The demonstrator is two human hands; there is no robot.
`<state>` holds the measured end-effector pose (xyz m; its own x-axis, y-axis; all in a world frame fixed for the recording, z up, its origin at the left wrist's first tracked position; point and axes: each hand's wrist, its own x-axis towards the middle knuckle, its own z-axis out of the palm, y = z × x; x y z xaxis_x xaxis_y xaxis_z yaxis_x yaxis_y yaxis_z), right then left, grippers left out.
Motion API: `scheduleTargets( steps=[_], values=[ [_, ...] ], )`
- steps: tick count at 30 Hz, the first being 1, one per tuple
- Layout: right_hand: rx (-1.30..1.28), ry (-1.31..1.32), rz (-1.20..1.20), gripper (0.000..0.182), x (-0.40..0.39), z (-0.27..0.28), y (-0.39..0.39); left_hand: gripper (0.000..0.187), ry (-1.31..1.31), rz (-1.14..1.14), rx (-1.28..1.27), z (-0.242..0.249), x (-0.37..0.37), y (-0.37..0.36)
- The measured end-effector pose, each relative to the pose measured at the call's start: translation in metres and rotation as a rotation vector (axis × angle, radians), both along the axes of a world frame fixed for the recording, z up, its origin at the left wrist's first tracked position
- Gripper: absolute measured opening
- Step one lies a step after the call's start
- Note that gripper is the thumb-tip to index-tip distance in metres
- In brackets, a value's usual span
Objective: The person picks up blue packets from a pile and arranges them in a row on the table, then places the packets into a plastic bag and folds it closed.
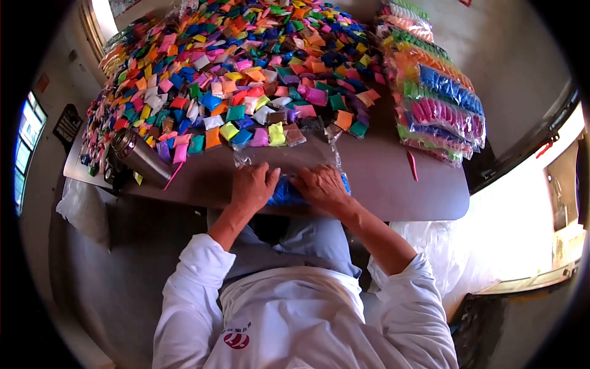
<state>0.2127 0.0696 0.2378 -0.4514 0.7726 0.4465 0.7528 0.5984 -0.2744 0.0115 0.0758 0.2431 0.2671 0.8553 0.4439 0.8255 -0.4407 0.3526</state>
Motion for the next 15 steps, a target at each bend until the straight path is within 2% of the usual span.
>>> scheduleTargets(
  steps=[4, 6, 10, 13, 15],
  values=[
    [0.090, -0.009, 0.031, 0.032, 0.024, 0.003, 0.007, 0.029, 0.034, 0.062, 0.095, -0.008, 0.001, -0.009],
    [-0.185, 0.026, -0.147, 0.034, 0.038, 0.016, 0.003, 0.029, -0.064, 0.024, 0.082, -0.009, 0.001, -0.012],
    [-0.154, 0.041, -0.139, 0.034, 0.045, 0.010, 0.008, 0.027, -0.059, 0.026, 0.099, -0.010, 0.006, -0.014],
    [-0.098, -0.018, -0.091, 0.028, 0.043, 0.016, 0.016, 0.026, -0.065, 0.047, 0.115, -0.009, 0.006, -0.014],
    [-0.028, 0.020, -0.150, 0.022, 0.036, 0.024, 0.025, 0.026, -0.057, 0.060, 0.111, -0.008, 0.006, -0.015]
  ],
)
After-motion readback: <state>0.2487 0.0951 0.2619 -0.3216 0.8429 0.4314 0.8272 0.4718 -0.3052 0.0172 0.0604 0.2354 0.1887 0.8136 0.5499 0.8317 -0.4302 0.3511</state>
